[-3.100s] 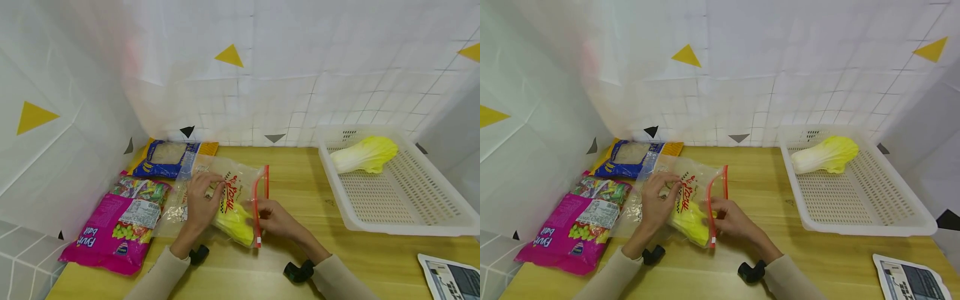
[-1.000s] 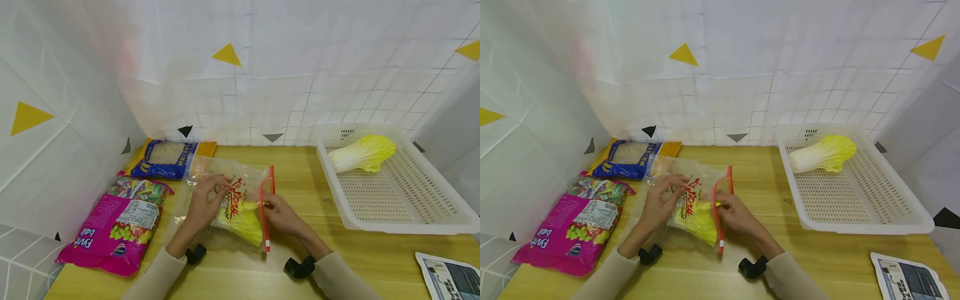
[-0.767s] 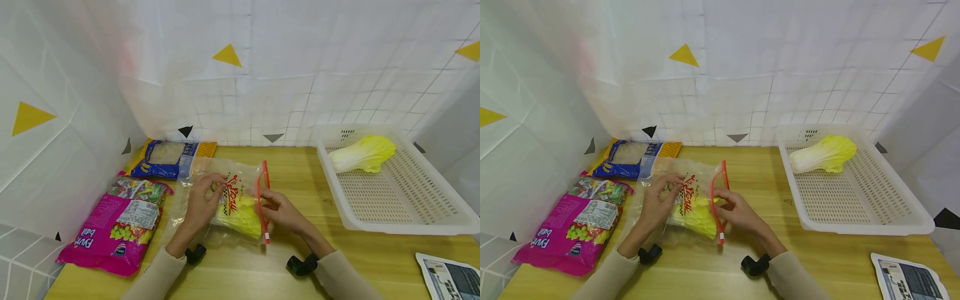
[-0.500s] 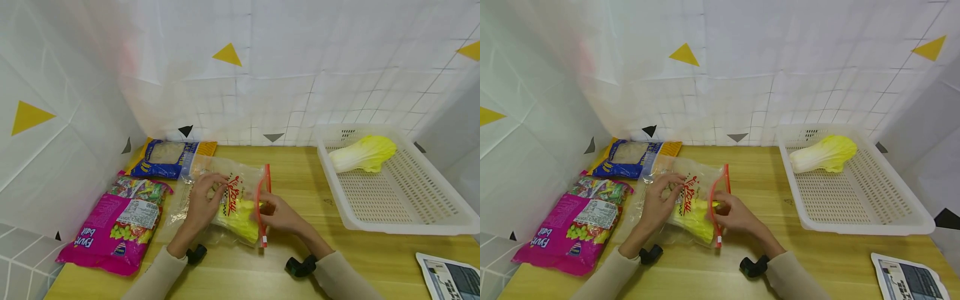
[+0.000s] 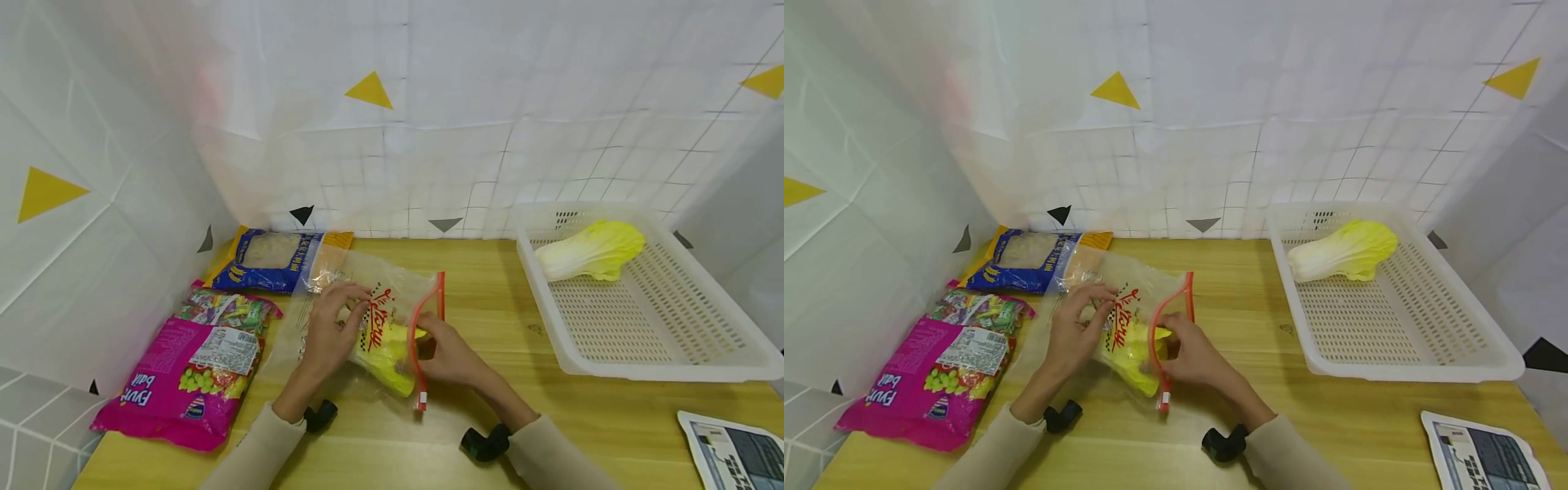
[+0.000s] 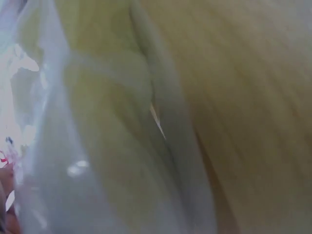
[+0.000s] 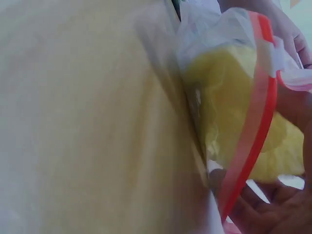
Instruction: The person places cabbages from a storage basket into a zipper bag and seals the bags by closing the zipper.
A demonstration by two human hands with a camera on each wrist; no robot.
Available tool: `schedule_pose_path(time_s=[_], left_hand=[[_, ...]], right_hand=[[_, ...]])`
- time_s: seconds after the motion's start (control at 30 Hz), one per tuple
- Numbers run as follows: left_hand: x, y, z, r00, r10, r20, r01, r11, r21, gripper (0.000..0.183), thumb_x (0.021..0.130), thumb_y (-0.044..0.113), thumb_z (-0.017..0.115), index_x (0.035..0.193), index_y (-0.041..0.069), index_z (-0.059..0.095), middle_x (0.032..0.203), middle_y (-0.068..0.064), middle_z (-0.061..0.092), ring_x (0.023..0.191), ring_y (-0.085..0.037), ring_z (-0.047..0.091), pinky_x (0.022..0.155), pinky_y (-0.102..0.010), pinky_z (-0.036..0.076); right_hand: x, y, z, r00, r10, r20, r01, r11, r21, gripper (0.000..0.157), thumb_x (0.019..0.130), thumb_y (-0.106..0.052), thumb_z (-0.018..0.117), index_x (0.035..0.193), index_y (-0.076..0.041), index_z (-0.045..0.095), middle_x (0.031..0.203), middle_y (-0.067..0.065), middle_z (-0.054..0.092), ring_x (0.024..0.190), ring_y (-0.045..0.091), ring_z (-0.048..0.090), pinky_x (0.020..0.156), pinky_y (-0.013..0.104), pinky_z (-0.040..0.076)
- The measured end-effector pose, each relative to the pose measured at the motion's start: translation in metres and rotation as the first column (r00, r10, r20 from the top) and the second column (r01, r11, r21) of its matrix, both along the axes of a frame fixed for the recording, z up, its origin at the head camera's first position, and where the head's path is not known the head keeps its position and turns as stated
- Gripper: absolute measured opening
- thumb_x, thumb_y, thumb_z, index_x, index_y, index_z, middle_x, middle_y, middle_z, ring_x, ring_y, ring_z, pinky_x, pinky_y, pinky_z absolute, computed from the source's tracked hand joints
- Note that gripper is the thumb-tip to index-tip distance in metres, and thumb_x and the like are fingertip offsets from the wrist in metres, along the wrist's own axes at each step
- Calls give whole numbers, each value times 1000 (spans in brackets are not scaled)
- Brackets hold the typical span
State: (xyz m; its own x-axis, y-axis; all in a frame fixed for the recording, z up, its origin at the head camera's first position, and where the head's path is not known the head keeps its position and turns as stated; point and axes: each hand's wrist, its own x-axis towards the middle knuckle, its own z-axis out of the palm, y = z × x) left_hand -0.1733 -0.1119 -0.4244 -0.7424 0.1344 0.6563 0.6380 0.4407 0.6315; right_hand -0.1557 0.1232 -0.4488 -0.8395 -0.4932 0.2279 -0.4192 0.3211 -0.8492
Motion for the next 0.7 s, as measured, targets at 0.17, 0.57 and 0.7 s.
schedule_pose_path(time_s=[0.17, 0.57, 0.7], left_hand=[[0, 0, 1, 1000, -2, -12, 2, 1000, 6, 7, 96, 7, 69, 100, 11, 73, 113, -8, 76, 117, -31, 62, 106, -49, 43], [-1, 0, -1, 1000, -14, -24, 14, 1000, 20, 7, 94, 5, 71, 97, 11, 72, 111, -7, 76, 117, -33, 62, 106, -49, 43], [-1, 0, -1, 1000, 2, -14, -1, 1000, 15, 7, 94, 6, 71, 99, 12, 73, 112, -7, 76, 117, -30, 62, 105, -51, 41]], right_hand=[[3, -4, -3, 987, -158, -21, 157, 987, -11, 35, 80, -11, 86, 112, -7, 72, 110, 9, 72, 97, 14, 65, 81, 28, 59], [0, -4, -9, 953, -285, -99, 256, 938, -235, 25, 85, 11, 68, 104, -2, 80, 105, 16, 76, 92, 5, 63, 65, 19, 51], [-3, 1, -8, 957, -281, -69, 256, 933, -253, 27, 89, 12, 63, 106, -1, 79, 114, 17, 75, 105, 2, 63, 77, 19, 53]])
